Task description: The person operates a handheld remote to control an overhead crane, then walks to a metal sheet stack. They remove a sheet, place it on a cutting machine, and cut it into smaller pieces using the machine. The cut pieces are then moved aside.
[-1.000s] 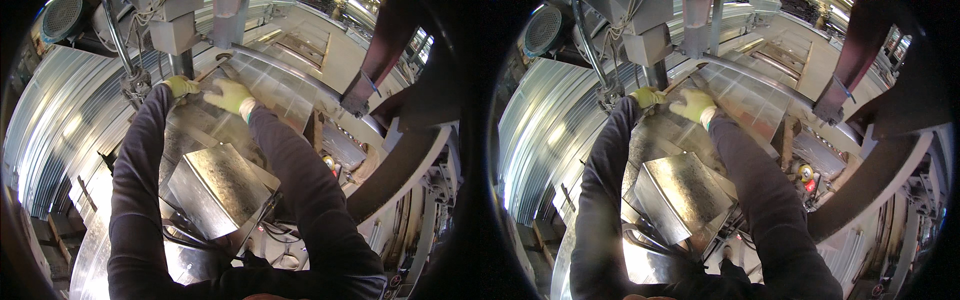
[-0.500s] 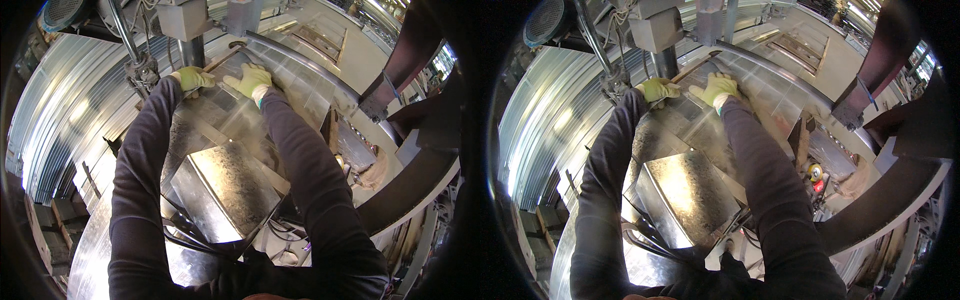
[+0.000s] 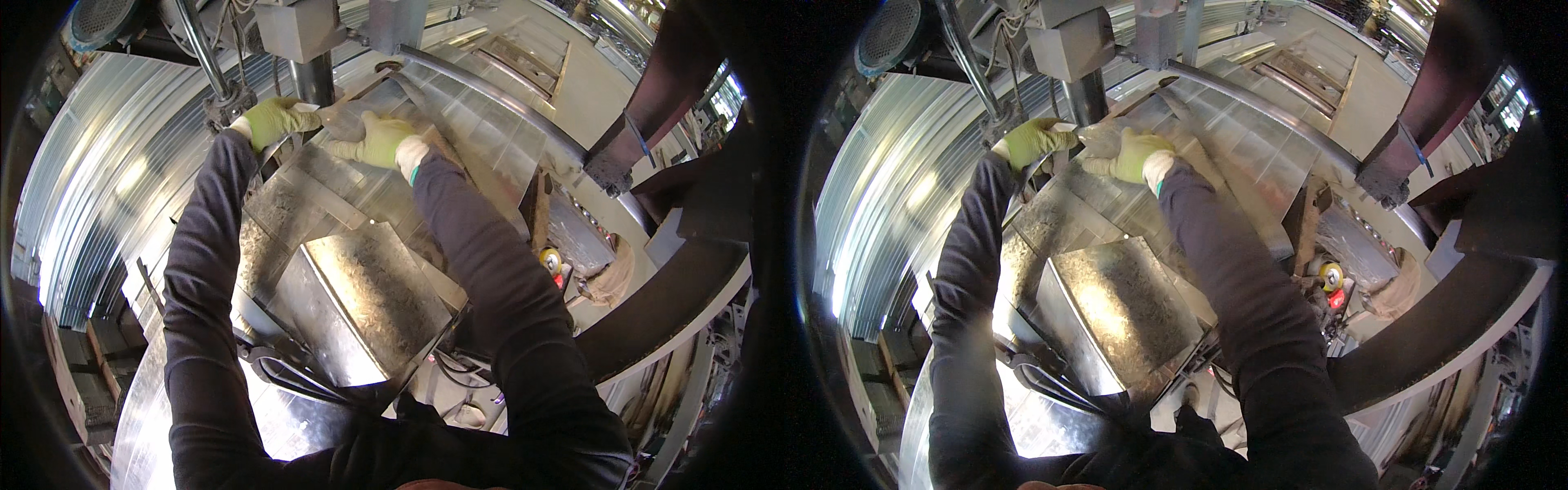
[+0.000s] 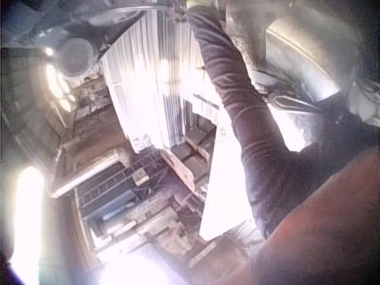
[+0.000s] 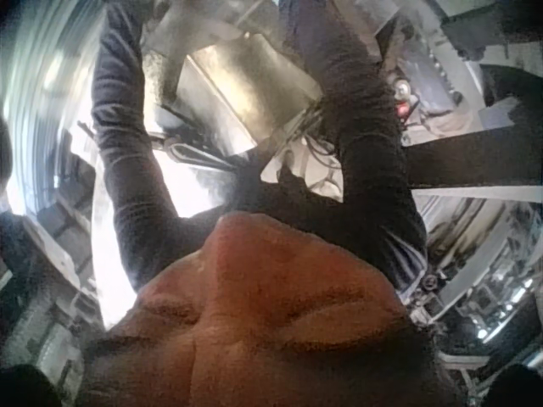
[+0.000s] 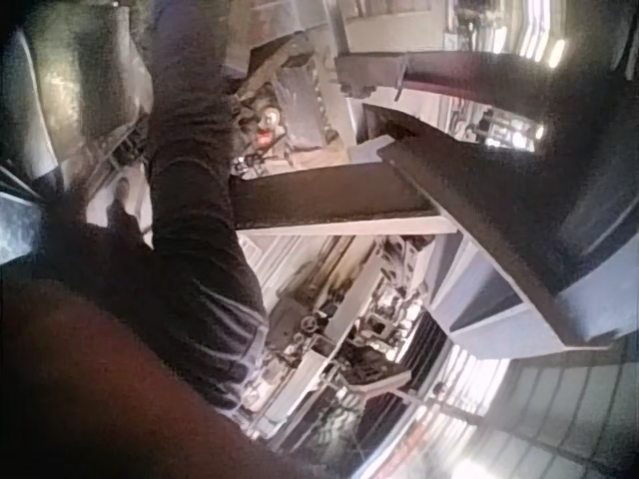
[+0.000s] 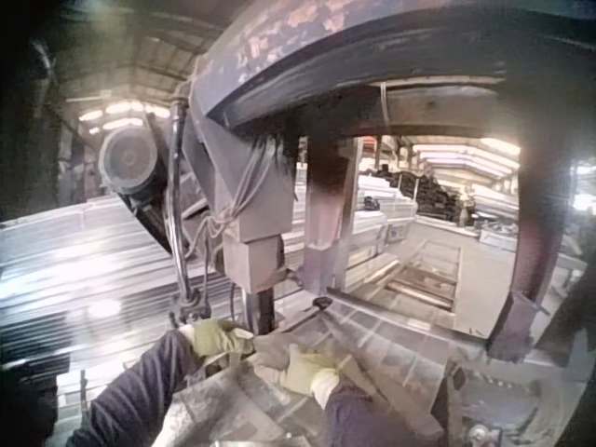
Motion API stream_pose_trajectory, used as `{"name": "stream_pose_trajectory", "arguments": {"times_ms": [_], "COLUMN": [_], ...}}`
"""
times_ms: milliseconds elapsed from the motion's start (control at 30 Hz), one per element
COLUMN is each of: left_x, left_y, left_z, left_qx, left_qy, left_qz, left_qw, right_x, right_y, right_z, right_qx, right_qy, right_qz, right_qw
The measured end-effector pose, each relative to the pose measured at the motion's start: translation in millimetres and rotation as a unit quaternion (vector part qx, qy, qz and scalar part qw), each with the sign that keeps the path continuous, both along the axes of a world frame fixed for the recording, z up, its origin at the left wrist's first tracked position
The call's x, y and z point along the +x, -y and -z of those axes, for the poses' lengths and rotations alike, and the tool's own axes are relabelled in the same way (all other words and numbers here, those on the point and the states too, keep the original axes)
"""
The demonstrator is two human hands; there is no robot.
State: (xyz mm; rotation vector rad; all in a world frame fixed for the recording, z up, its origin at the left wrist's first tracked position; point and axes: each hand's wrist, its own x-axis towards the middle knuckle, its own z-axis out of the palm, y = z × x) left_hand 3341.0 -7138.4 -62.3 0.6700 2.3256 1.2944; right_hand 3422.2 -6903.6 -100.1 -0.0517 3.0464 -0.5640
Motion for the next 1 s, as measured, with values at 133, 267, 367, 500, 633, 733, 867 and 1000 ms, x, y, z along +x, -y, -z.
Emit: {"name": "stream_pose_trajectory", "arguments": {"times_ms": [133, 267, 367, 500, 633, 733, 867, 1000], "left_x": [-2, -13, -15, 42, 109, 152, 187, 209], "left_y": [3, 31, 79, 145, 181, 203, 233, 252], "left_z": [-1, 6, -13, -47, -84, -97, -106, -103], "left_qx": [-0.031, -0.079, -0.289, -0.084, -0.1, -0.043, -0.086, -0.117], "left_qy": [0.002, -0.054, -0.267, -0.014, 0.003, 0.028, -0.053, -0.02], "left_qz": [-0.01, 0.021, 0.142, -0.035, -0.112, -0.169, -0.175, -0.171], "left_qw": [0.999, 0.995, 0.908, 0.996, 0.989, 0.984, 0.979, 0.978], "right_x": [-8, -12, 1, 65, 167, 236, 288, 325], "right_y": [9, 21, 16, -11, -8, -4, 7, 15], "right_z": [-15, -26, -50, -85, -73, -52, -27, -19], "right_qx": [0.038, 0.143, 0.153, -0.004, -0.122, -0.13, -0.115, -0.226], "right_qy": [0.051, 0.0, -0.098, -0.167, -0.297, -0.295, -0.268, -0.203], "right_qz": [-0.023, -0.019, -0.019, -0.074, -0.093, -0.131, -0.194, -0.128], "right_qw": [0.998, 0.99, 0.983, 0.983, 0.942, 0.938, 0.937, 0.944]}}
